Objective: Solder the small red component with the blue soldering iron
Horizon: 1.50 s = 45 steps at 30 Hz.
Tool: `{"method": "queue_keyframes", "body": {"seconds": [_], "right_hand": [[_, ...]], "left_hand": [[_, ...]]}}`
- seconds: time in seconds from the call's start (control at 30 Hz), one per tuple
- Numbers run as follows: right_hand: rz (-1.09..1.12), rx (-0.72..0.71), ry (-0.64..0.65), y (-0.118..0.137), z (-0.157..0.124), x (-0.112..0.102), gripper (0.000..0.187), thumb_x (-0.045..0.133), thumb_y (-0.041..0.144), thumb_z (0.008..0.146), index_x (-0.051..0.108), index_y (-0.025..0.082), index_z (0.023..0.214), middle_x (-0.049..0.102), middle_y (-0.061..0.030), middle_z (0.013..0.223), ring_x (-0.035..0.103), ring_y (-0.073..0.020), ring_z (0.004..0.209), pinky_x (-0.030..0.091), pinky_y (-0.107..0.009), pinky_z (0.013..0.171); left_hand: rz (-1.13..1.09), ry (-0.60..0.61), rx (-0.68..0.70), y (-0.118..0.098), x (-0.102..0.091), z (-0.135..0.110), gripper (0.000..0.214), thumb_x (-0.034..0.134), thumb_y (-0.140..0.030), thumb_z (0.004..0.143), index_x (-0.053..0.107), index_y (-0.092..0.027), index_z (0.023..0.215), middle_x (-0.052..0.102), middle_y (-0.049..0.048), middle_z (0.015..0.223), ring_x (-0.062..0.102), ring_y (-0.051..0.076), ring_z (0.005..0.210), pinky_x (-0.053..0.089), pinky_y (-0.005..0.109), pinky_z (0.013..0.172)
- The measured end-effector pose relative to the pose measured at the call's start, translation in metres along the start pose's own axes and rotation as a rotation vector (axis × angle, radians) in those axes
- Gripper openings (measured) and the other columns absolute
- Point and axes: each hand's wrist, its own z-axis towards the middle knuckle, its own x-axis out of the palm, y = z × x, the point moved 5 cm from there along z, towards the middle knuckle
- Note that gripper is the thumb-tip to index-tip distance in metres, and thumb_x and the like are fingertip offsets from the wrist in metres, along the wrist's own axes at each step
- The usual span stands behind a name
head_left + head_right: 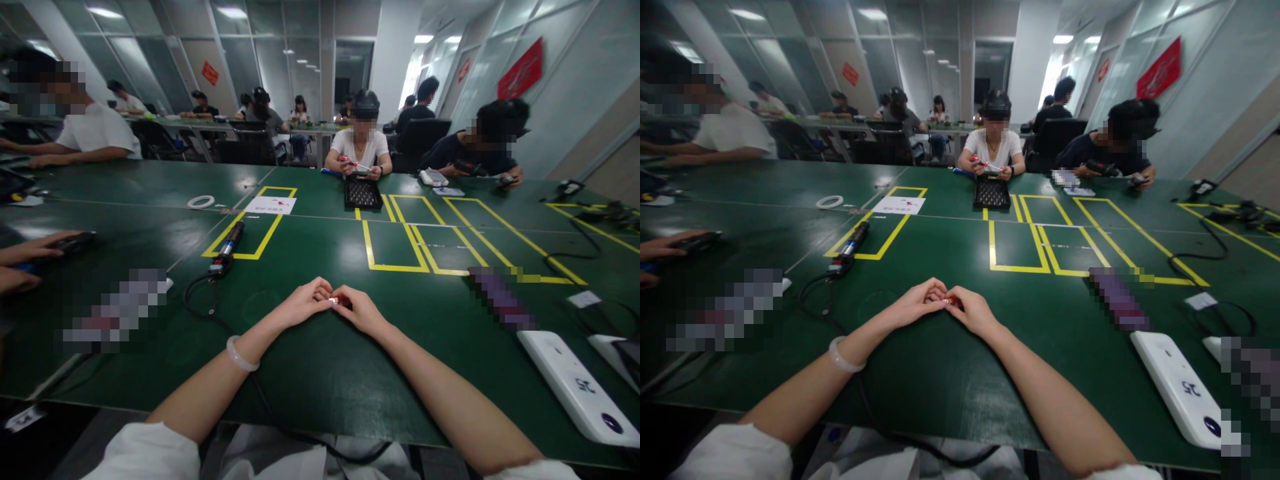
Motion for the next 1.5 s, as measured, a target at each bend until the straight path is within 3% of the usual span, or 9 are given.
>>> {"method": "queue_keyframes", "body": {"seconds": [0.27, 0.43, 0.63, 0.8, 1.03, 1.13, 1.27, 1.4, 1.5], "right_hand": [[0.055, 0.029, -0.010, -0.003, -0.001, -0.001, 0.017, 0.058, 0.025, 0.087, 0.056, 0.020, 0.103, 0.064, -0.0002, 0.083, 0.057, -0.0127, 0.068, 0.044, -0.024, 0.065], [0.083, 0.040, -0.026, -0.003, 0.000, -0.003, 0.012, 0.055, 0.029, 0.090, 0.059, 0.018, 0.091, 0.062, -0.0002, 0.078, 0.054, -0.0121, 0.066, 0.042, -0.023, 0.063], [0.184, 0.122, 0.005, -0.009, 0.001, -0.002, 0.023, 0.050, 0.038, 0.093, 0.058, 0.017, 0.086, 0.060, 0.0012, 0.072, 0.052, -0.0113, 0.063, 0.040, -0.022, 0.061], [0.304, 0.109, -0.007, -0.007, 0.001, -0.002, 0.023, 0.057, 0.038, 0.090, 0.055, 0.018, 0.100, 0.063, -0.0001, 0.081, 0.056, -0.0118, 0.068, 0.043, -0.023, 0.063], [0.340, 0.139, -0.015, -0.010, 0.002, -0.002, 0.022, 0.059, 0.038, 0.088, 0.057, 0.018, 0.096, 0.063, -0.0014, 0.082, 0.056, -0.0125, 0.070, 0.044, -0.024, 0.064], [0.364, 0.165, -0.016, -0.012, 0.001, -0.002, 0.025, 0.059, 0.041, 0.088, 0.057, 0.017, 0.096, 0.063, -0.0016, 0.081, 0.057, -0.0126, 0.070, 0.044, -0.024, 0.064], [0.371, 0.169, -0.014, -0.014, 0.001, -0.001, 0.026, 0.060, 0.041, 0.087, 0.057, 0.017, 0.097, 0.062, -0.0015, 0.081, 0.056, -0.0119, 0.068, 0.043, -0.024, 0.062], [0.362, 0.172, -0.009, -0.017, 0.001, 0.001, 0.027, 0.061, 0.041, 0.086, 0.057, 0.017, 0.097, 0.062, -0.0017, 0.082, 0.055, -0.0115, 0.068, 0.043, -0.023, 0.062], [0.367, 0.171, -0.010, -0.018, 0.001, 0.002, 0.027, 0.061, 0.041, 0.086, 0.058, 0.016, 0.097, 0.062, -0.0016, 0.082, 0.055, -0.0112, 0.068, 0.043, -0.023, 0.062]], "left_hand": [[0.083, -0.038, 0.045, -0.006, -0.002, -0.002, 0.025, 0.057, -0.040, 0.086, 0.055, -0.018, 0.097, 0.064, 0.0033, 0.090, 0.062, 0.015, 0.083, 0.048, 0.027, 0.074], [0.072, 0.005, 0.060, -0.008, 0.000, -0.003, 0.023, 0.053, -0.039, 0.089, 0.054, -0.018, 0.098, 0.064, 0.0013, 0.084, 0.062, 0.014, 0.078, 0.048, 0.026, 0.072], [0.339, -0.027, 0.160, -0.022, 0.002, -0.007, 0.020, 0.054, -0.036, 0.089, 0.057, -0.021, 0.100, 0.065, 0.0024, 0.093, 0.062, 0.015, 0.085, 0.046, 0.027, 0.079], [0.402, -0.043, 0.158, -0.019, 0.001, -0.007, 0.019, 0.052, -0.037, 0.090, 0.058, -0.021, 0.099, 0.067, 0.0033, 0.094, 0.063, 0.017, 0.086, 0.047, 0.027, 0.078], [0.436, -0.033, 0.152, -0.017, -0.008, -0.006, 0.026, 0.047, -0.042, 0.093, 0.061, -0.022, 0.101, 0.068, 0.0016, 0.093, 0.064, 0.016, 0.085, 0.046, 0.026, 0.076], [0.546, -0.170, 0.140, -0.014, -0.039, -0.005, 0.031, 0.041, -0.043, 0.094, 0.061, -0.022, 0.106, 0.067, 0.0031, 0.102, 0.062, 0.018, 0.093, 0.045, 0.029, 0.083], [0.813, -0.529, 0.011, 0.008, -0.111, -0.015, 0.039, 0.038, -0.043, 0.094, 0.056, -0.019, 0.120, 0.059, 0.0090, 0.121, 0.054, 0.024, 0.113, 0.040, 0.036, 0.098], [1.047, -0.848, -0.294, 0.041, -0.183, -0.046, 0.052, 0.042, -0.042, 0.091, 0.045, -0.014, 0.135, 0.046, 0.0173, 0.138, 0.042, 0.034, 0.127, 0.033, 0.046, 0.105], [1.066, -0.839, -0.573, 0.068, -0.213, -0.065, 0.062, 0.046, -0.049, 0.086, 0.044, -0.010, 0.135, 0.044, 0.0227, 0.139, 0.045, 0.040, 0.123, 0.039, 0.052, 0.098]]}}
